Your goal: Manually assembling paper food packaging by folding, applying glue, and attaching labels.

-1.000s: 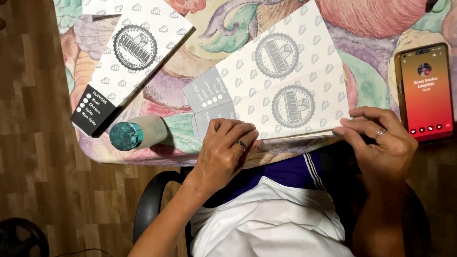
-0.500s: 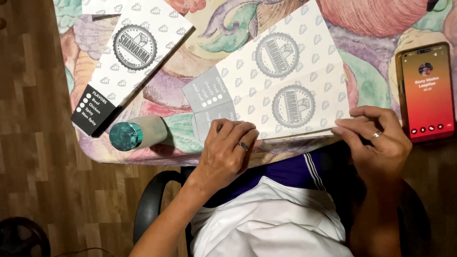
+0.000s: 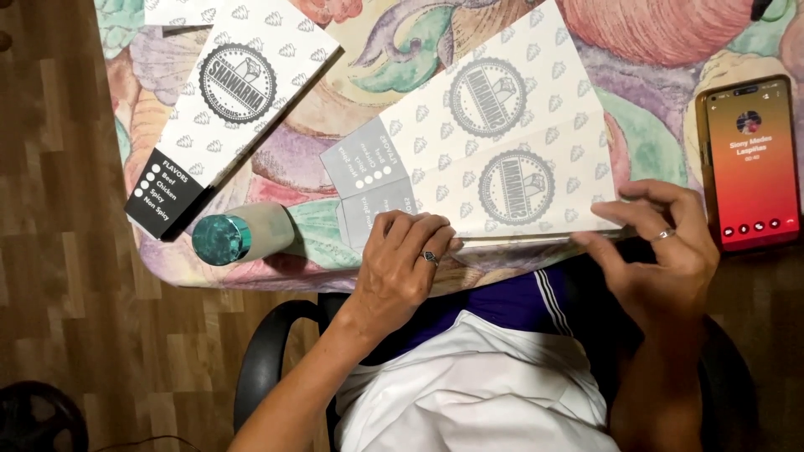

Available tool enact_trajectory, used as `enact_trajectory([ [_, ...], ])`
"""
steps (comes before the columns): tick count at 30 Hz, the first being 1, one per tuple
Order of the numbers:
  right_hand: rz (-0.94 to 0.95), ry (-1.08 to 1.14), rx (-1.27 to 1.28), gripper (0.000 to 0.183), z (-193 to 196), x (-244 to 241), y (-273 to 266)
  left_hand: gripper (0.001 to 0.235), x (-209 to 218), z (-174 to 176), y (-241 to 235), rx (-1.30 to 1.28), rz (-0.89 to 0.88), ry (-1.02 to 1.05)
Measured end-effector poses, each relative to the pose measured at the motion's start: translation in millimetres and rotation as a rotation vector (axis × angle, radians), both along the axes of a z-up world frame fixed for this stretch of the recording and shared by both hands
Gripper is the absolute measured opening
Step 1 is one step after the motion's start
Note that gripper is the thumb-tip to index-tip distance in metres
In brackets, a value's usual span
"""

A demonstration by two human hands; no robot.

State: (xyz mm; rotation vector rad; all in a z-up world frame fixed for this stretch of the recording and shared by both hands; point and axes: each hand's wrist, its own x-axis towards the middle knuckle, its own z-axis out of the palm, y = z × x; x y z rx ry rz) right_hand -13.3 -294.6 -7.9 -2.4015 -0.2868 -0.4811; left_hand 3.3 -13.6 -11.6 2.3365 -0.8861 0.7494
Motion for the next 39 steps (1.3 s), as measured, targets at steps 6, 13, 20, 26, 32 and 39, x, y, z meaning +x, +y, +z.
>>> enact_trajectory([
  [6,0.072,-0.149,-0.210,0.028,5.0,1.0,28.9,0.008,0.0,0.0,-1.1,0.003,0.007,-0.007],
  [13,0.268,-0.239,-0.201,0.011,11.5,15.0,63.3,0.007,-0.7,0.4,-0.3,0.007,0.001,0.005],
  [20,0.296,-0.269,-0.096,0.004,-8.3,20.6,65.3,0.011,-0.8,-8.8,-3.4,-0.061,0.038,-0.061],
  [26,0.303,-0.259,-0.066,0.006,-9.1,21.3,63.6,0.013,-10.6,-3.8,20.8,-0.017,0.036,-0.024],
  [32,0.308,-0.243,-0.052,0.006,-7.0,20.9,64.3,0.009,-14.5,-4.7,48.8,0.050,0.089,-0.072],
  [39,0.313,-0.272,-0.120,0.002,-5.8,19.1,71.5,0.008,-12.5,-15.0,46.5,-0.007,0.096,-0.128],
])
